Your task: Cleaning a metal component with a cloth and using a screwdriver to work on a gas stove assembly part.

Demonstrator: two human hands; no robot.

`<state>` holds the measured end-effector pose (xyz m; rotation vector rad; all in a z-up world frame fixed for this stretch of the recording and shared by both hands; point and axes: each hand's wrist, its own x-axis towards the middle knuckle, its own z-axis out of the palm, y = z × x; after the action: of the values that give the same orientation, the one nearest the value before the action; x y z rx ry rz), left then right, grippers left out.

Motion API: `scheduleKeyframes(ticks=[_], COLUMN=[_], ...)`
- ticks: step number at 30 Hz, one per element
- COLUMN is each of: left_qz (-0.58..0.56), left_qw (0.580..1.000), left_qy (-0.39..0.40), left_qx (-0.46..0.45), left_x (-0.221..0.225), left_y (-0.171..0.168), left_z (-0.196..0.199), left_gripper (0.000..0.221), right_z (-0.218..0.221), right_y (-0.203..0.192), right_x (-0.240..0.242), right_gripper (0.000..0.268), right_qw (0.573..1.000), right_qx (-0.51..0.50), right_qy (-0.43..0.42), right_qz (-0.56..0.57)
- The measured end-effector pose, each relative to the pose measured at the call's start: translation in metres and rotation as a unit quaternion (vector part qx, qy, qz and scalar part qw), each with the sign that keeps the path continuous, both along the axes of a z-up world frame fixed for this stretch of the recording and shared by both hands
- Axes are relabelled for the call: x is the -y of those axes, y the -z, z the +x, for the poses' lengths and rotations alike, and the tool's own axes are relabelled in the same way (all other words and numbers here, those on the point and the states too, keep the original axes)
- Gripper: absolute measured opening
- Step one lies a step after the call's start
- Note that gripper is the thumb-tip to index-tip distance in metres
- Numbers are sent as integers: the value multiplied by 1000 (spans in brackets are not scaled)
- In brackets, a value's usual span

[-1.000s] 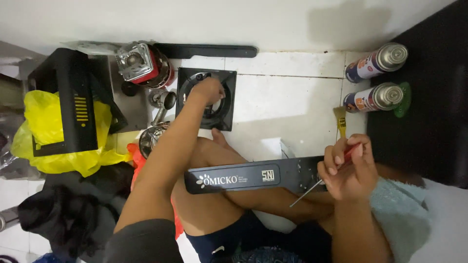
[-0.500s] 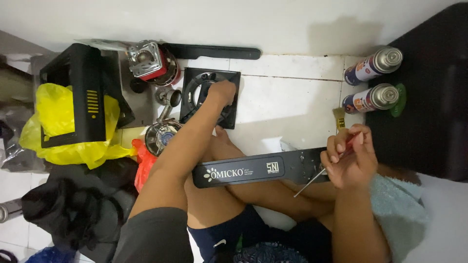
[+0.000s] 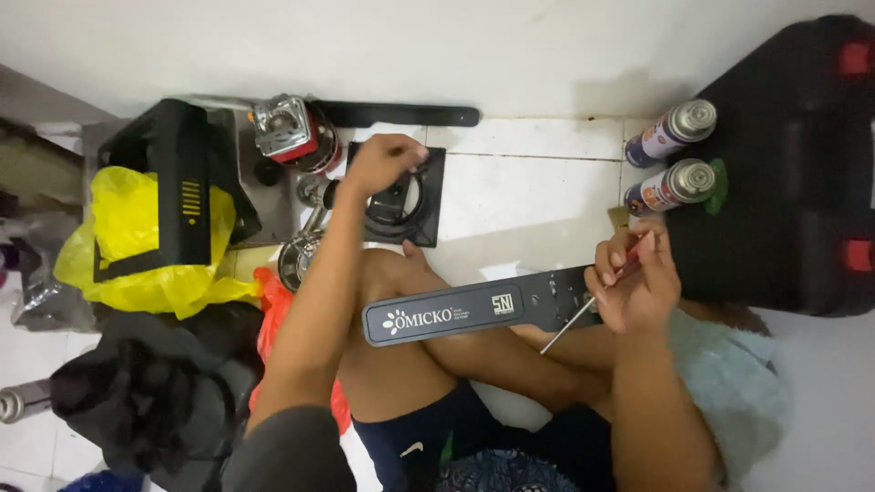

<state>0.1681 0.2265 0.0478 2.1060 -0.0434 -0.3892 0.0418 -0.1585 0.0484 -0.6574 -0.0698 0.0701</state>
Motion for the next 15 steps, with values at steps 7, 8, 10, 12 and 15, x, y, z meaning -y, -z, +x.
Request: scheduleKeyframes(ticks=[7,8,10,12,15], left_qz=[-258,-361,-327,-290,-203], left_qw=[954,900,897,889,960], left_qy=[137,243,294,343,137], left_qx=[71,15,-38,-89,-133], left_x=[9,16,67,109,153], left_y=[-96,-98,-85,-61,-15], left_z=[-160,-189,-216,-241,-262], left_gripper=[30,45,43,40,36], right_z=[4,6,3,4,6], right_y=[12,14,9,11,21], right_x=[12,13,11,11,15], right_gripper=[19,19,18,17,22], right_qw=[999,999,997,993,984], right_qx=[-11,-8,-8,-8,16], right_qy=[12,7,27,44,28], right_qz=[30,38,73,107,173])
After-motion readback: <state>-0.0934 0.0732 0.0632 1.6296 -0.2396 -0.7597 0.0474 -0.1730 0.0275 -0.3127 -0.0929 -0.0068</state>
